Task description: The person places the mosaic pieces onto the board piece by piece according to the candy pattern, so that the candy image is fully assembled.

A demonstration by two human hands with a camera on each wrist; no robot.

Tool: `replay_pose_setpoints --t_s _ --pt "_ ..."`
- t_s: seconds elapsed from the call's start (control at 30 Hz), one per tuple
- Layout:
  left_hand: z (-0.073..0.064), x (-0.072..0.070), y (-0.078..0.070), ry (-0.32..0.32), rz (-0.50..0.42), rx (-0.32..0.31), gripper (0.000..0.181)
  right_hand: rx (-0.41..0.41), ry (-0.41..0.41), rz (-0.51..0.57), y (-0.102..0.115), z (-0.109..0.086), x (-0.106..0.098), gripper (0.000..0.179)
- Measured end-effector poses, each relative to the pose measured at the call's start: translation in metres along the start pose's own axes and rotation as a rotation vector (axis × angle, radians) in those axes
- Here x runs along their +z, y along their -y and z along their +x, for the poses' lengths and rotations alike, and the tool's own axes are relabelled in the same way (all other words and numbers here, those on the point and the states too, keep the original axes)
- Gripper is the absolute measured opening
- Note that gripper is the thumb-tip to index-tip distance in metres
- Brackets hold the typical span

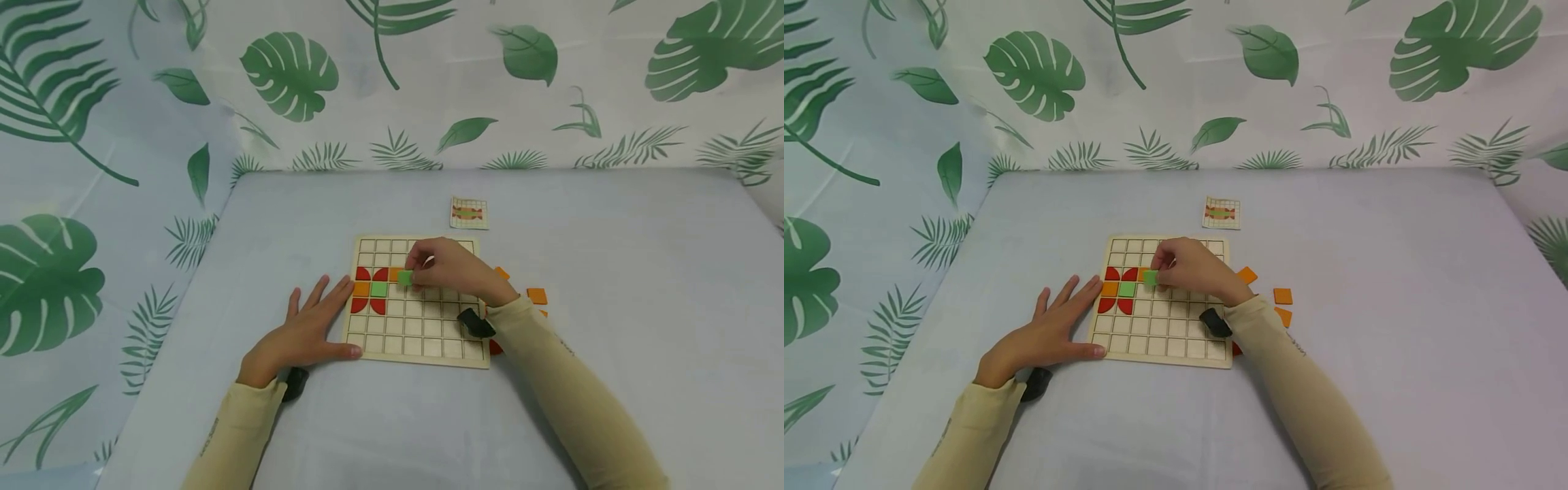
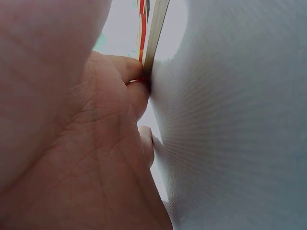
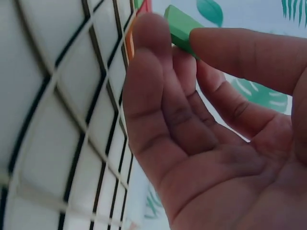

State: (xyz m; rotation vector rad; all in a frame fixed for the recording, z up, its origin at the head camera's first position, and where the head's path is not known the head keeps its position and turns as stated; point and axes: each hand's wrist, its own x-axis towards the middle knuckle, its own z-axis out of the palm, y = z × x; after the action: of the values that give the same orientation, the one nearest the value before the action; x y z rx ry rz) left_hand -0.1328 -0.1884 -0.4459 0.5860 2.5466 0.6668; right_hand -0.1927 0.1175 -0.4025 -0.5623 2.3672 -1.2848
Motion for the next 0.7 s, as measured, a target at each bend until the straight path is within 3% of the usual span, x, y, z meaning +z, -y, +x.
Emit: replay_pose_setpoints --t_s 0.7 --pt "0.000 -0.001 0.000 -0.002 -0.005 0.004 0.115 -0.015 -0.015 -0.168 0.001 0.013 0.023 0.004"
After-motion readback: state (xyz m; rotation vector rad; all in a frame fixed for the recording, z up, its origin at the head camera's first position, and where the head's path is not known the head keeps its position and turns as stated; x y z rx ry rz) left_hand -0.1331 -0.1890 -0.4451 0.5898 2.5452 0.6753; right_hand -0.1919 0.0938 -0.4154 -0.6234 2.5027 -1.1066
